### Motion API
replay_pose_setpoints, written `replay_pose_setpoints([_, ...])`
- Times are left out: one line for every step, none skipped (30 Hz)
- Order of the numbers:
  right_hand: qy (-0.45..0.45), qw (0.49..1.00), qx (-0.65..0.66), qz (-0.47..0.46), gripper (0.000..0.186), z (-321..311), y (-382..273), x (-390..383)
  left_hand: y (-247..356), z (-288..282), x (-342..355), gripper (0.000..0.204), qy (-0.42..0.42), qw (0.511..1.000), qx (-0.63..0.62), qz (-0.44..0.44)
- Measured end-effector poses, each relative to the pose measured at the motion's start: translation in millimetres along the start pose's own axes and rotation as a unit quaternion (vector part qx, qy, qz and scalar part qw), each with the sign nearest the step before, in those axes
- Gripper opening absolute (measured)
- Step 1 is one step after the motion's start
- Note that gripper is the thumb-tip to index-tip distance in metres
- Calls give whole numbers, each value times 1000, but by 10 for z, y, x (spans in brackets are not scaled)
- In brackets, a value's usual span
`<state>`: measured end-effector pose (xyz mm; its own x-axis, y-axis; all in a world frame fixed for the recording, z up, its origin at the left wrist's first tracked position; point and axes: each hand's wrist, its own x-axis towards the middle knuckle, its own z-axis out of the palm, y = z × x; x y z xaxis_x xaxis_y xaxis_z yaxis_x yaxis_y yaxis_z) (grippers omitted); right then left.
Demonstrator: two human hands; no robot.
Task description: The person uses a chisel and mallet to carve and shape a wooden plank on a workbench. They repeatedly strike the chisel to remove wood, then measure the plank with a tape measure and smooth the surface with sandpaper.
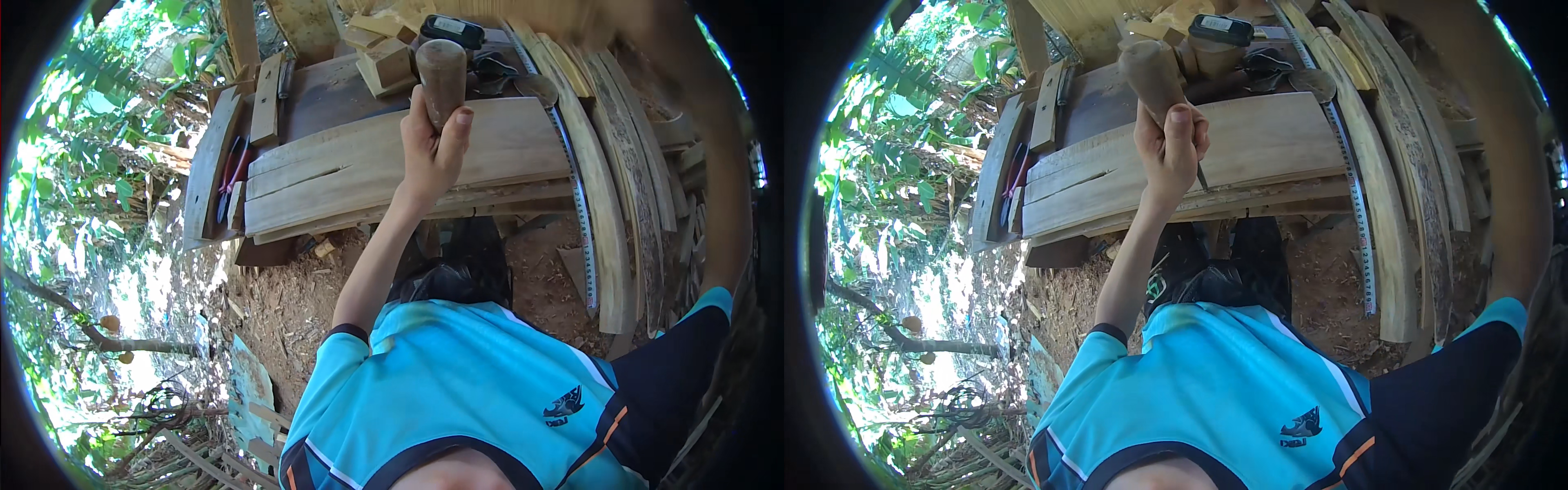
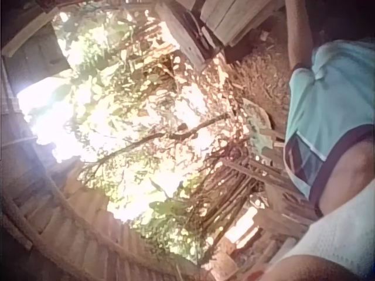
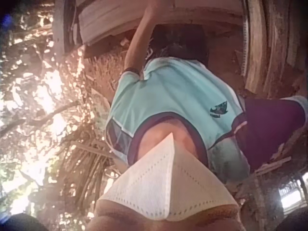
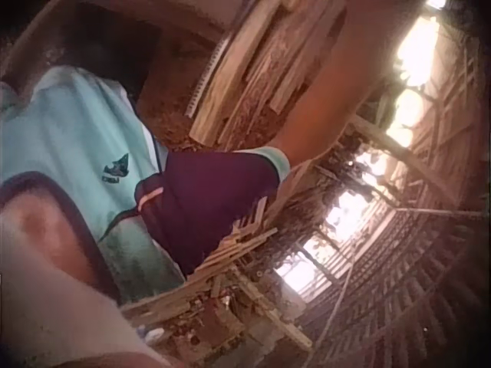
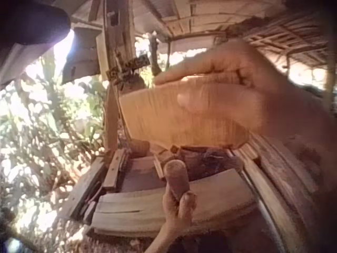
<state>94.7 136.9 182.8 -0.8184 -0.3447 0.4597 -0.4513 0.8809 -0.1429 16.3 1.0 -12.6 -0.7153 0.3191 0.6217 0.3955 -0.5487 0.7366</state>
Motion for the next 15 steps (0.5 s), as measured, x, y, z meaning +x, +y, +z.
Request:
replay_pose_setpoints([-3,1000,-4,0,36,-5,-5,-5,-21,8,-3,19,-6,1000,5,5])
replay_pose_setpoints([-7,1000,-11,-3,37,-20,-39,0,-27,4,-9,19,3,1000,-8,3])
replay_pose_setpoints([-4,1000,-9,-4,37,-7,-36,6,-24,-13,-12,19,13,1000,-20,1])
replay_pose_setpoints([-2,1000,-11,-6,37,-28,-30,19,-11,-14,9,19,19,999,-31,0])
replay_pose_setpoints([-6,1000,-18,-9,37,-46,-44,35,5,-17,19,19,11,1000,-23,-4])
replay_pose_setpoints([-5,1000,-20,-11,37,-47,-44,36,28,-22,20,19,4,1000,-15,-9])
replay_pose_setpoints([-6,1000,-21,-13,37,-42,-62,36,45,-26,20,20,-2,1000,-5,-13])
replay_pose_setpoints([-4,1000,-20,-14,37,-72,-26,48,38,-30,10,20,9,1000,-22,-10])
replay_pose_setpoints([-4,1000,-22,-18,37,-128,-47,47,38,-25,15,20,10,999,-38,-6])
replay_pose_setpoints([-3,1000,-20,-19,37,-101,-47,31,20,-21,-8,20,19,998,-58,-5])
replay_pose_setpoints([-9,999,-23,-24,37,-103,-62,47,16,-22,-14,21,21,998,-61,-7])
replay_pose_setpoints([-8,999,-24,-23,37,-87,-76,41,24,-25,-13,21,24,998,-65,-9])
replay_pose_setpoints([-9,999,-25,-27,37,-83,-79,50,25,-25,-15,21,26,997,-68,-11])
replay_pose_setpoints([-1,999,-20,-25,37,-94,-50,46,10,-21,-14,21,17,998,-59,-9])
replay_pose_setpoints([-9,999,-47,-8,37,-164,-134,-4,-34,56,16,21,-10,997,-73,-9])
